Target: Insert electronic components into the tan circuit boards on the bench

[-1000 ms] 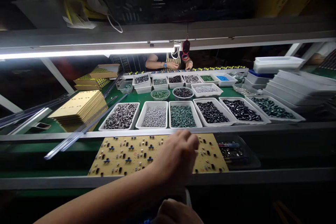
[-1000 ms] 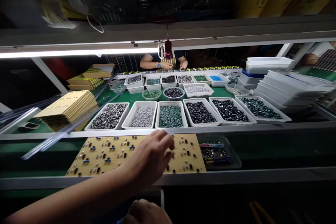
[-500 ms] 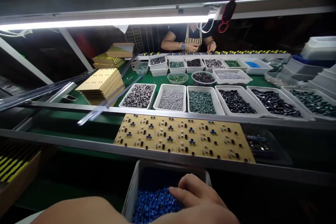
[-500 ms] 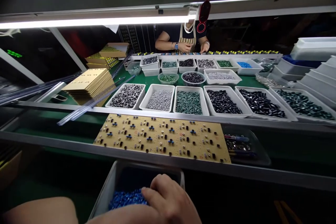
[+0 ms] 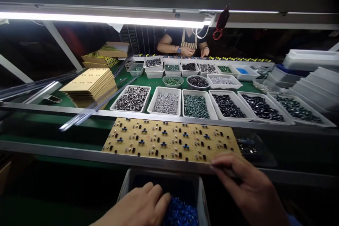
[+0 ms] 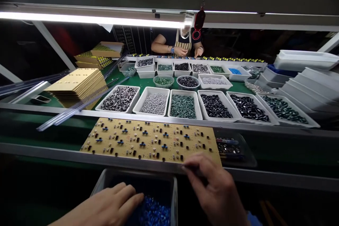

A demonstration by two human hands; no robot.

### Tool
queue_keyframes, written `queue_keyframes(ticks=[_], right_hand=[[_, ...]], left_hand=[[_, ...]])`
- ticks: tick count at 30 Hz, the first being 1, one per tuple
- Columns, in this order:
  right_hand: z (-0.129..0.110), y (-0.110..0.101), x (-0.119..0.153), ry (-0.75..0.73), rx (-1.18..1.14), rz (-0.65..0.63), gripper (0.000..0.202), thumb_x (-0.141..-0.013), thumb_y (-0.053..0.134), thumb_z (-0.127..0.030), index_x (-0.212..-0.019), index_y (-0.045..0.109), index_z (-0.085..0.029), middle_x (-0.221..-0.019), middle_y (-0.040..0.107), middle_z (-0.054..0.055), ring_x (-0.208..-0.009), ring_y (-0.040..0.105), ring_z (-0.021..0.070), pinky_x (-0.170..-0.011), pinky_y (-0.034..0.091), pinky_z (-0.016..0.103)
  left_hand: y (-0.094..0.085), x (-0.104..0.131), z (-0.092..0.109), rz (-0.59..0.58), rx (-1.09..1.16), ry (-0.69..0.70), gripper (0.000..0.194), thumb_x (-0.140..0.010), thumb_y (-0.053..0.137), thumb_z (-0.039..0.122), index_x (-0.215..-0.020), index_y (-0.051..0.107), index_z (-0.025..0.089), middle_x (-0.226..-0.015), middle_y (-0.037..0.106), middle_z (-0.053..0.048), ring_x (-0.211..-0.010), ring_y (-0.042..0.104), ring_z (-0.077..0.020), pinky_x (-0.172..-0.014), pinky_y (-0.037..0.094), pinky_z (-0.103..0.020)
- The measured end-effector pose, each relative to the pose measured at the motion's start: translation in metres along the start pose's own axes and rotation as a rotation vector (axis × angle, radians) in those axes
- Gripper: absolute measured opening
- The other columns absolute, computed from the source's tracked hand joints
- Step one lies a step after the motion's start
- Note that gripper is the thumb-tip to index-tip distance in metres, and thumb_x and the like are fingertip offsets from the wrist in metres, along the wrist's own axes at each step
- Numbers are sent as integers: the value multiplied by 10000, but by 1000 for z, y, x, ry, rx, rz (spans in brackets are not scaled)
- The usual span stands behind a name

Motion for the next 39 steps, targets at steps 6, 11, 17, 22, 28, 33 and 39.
queue_keyframes(ticks=[6,11,17,22,28,33,39], right_hand=[[13,-7,-26,-190,304,-56,95,-968,585,-121,-949,586,-213,-1038,609,80,-1083,546,269,-940,453,439],[13,4,-36,-211,316,-166,168,-979,491,-57,-951,569,-203,-1081,593,94,-1122,520,270,-953,461,445],[7,7,-42,-224,339,-247,182,-961,497,-55,-928,583,-211,-1109,607,91,-1156,538,270,-975,494,437],[13,10,-44,-194,351,-289,176,-949,514,-43,-935,585,-203,-1115,590,100,-1165,520,280,-986,490,457],[0,-3,-31,-98,222,-110,115,-987,524,-106,-1021,550,-213,-1019,613,64,-995,591,221,-893,502,379],[-59,89,27,-386,214,-369,157,-967,564,-191,-817,573,-236,-762,673,-16,-656,620,156,-569,456,278],[-55,164,61,-430,371,-414,275,-906,685,-344,-699,537,-240,-651,661,-58,-491,531,127,-415,278,319]], left_hand=[[37,-16,-4,-27,-35,-13,116,-924,718,200,-841,637,190,-843,708,-22,-693,621,-193,-518,359,-297],[11,-9,-9,130,172,-23,181,-835,771,112,-768,626,196,-883,709,8,-771,643,-152,-618,420,-221],[2,0,-24,196,422,-113,197,-779,738,38,-804,636,204,-816,729,37,-728,683,-130,-685,470,-187],[-5,0,-26,256,495,-140,278,-765,688,3,-924,671,229,-935,766,30,-819,717,-144,-756,504,-184],[-11,-1,-25,277,536,-70,209,-849,614,44,-908,715,217,-867,773,13,-774,734,-132,-708,503,-167],[-47,-16,-35,412,552,-112,120,-895,598,113,-857,662,208,-844,716,24,-766,681,-138,-693,479,-223],[-84,-65,-18,520,378,-61,154,-914,579,88,-795,632,170,-754,651,-5,-710,606,-165,-661,431,-295]])
Point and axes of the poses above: each hand's wrist, its own x-axis away from the middle knuckle, its own y-axis out of the palm, z = x × y, the point moved 10 cm from there along -x, towards the middle knuckle
